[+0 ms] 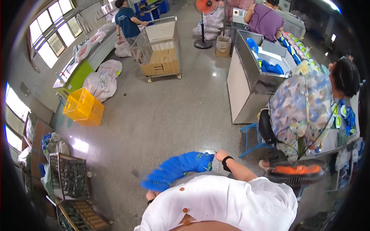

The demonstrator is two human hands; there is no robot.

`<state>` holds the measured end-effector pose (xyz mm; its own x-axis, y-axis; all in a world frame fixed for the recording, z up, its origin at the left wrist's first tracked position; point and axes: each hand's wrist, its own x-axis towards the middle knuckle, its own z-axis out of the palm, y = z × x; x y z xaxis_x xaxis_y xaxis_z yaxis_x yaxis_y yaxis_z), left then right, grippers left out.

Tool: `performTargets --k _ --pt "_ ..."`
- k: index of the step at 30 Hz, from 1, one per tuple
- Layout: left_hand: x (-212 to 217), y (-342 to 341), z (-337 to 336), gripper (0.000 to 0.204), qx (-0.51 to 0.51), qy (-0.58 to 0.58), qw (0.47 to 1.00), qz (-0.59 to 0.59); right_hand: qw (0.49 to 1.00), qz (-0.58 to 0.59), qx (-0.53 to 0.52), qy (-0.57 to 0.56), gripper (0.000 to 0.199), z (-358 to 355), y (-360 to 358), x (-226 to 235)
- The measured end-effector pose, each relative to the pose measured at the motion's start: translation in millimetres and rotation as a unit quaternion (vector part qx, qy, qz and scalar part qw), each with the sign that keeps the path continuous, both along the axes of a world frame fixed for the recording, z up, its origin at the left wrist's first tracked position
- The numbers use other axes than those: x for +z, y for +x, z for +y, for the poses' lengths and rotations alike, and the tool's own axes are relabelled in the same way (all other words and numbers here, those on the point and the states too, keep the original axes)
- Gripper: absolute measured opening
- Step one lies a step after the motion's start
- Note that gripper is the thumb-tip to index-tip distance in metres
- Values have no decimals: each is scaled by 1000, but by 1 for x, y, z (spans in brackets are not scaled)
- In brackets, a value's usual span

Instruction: The recorder sorts through various blue shoe components on a table and places them into bins or bundles.

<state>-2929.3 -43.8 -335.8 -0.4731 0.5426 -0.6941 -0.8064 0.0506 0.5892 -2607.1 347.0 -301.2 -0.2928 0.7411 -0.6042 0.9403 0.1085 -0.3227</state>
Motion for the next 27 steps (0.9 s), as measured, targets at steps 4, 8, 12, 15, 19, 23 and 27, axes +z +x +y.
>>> performTargets --k 4,8,12,15,19,23,27 --pt "-89 -17 -12 28 -247 -291 872 307 1000 21 16 -8 33 61 -49 25" --pt "-129 -56 81 33 -388 -439 620 522 989 143 25 -1 33 103 -121 25" --pt "-76 -114 215 29 -409 -380 639 528 863 406 -248 -168 31 152 -143 -25" --pt "-62 -159 301 22 -128 -269 925 236 796 468 -332 -194 29 207 -162 23" --pt "-46 -229 378 16 8 -127 992 4 807 468 -322 -159 27 272 -167 65" --pt "-42 -274 464 14 -88 -107 989 44 819 463 -321 -110 25 323 -159 96" --pt "-24 -287 540 15 -129 -150 980 4 843 413 -344 -22 25 347 -154 103"
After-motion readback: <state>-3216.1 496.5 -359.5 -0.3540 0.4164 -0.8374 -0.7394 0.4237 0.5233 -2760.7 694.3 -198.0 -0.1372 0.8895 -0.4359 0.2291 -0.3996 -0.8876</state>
